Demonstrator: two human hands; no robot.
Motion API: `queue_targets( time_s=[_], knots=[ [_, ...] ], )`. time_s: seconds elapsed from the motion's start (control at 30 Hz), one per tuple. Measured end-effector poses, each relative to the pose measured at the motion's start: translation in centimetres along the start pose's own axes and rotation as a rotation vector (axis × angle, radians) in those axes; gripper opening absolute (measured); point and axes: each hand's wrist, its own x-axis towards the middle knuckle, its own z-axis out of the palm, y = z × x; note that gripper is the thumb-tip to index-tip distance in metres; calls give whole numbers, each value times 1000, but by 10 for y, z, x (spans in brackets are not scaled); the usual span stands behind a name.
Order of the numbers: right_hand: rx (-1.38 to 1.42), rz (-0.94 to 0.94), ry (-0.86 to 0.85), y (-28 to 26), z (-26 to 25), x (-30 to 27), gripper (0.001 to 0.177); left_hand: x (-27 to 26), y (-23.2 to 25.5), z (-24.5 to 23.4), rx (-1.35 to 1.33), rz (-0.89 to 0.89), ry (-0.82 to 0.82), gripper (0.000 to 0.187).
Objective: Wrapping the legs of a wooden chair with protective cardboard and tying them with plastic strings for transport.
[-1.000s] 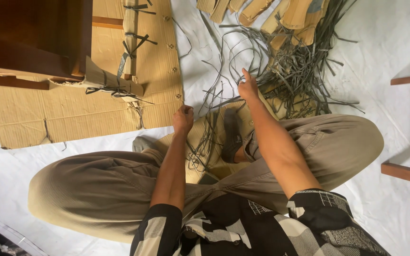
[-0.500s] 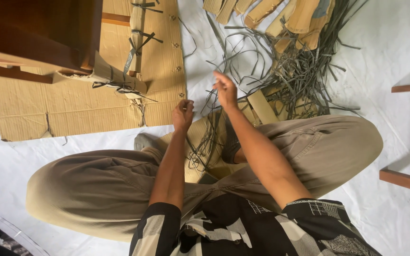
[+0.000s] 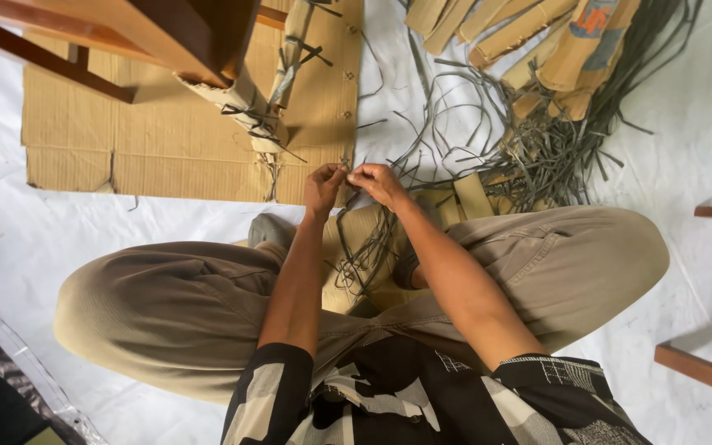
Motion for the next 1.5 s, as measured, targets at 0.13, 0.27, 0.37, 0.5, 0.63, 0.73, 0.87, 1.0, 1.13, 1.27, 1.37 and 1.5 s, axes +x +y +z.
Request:
queue_targets(
  time_s=[0.13,0.27,0.37,0.5,0.63,0.73,0.87,1.0,1.13,1.27,1.37,1.5],
  knots=[
    [-57,-42,116,15,12,28,17,2,-14,-16,71,-2,19,22],
    [41,33,173,13,33,41,28,-9,-9,-26,190,10,4,22],
    [91,73,199,7,46,46,26,-7,-19,-28,209,7,9,21],
    [190,92,266,-30,61,38,25,-11,-8,-38,157,28,98,23],
    [183,82,279,-47,67,52,22,-7,15,-54,134,179,395,24],
    [71,115,304,-35,76,82,19,8,29,-70,4,179,603,26],
    [14,98,283,-47,92,101,19,46,10,-87,-293,334,556,54],
    [43,4,228,-3,105,153,33,47,32,-83,-458,373,305,70],
    [-375,-83,71,-52,93,139,32,57,43,-82,-579,380,252,71],
    [-768,-97,16,-10,101,188,30,52,74,-93,-564,189,313,47],
    [-781,-87,-43,-24,104,187,30,130,-28,-114,-577,137,294,50],
    [-708,-91,-72,-12,110,196,29,95,44,-120,-848,9,95,52]
  ],
)
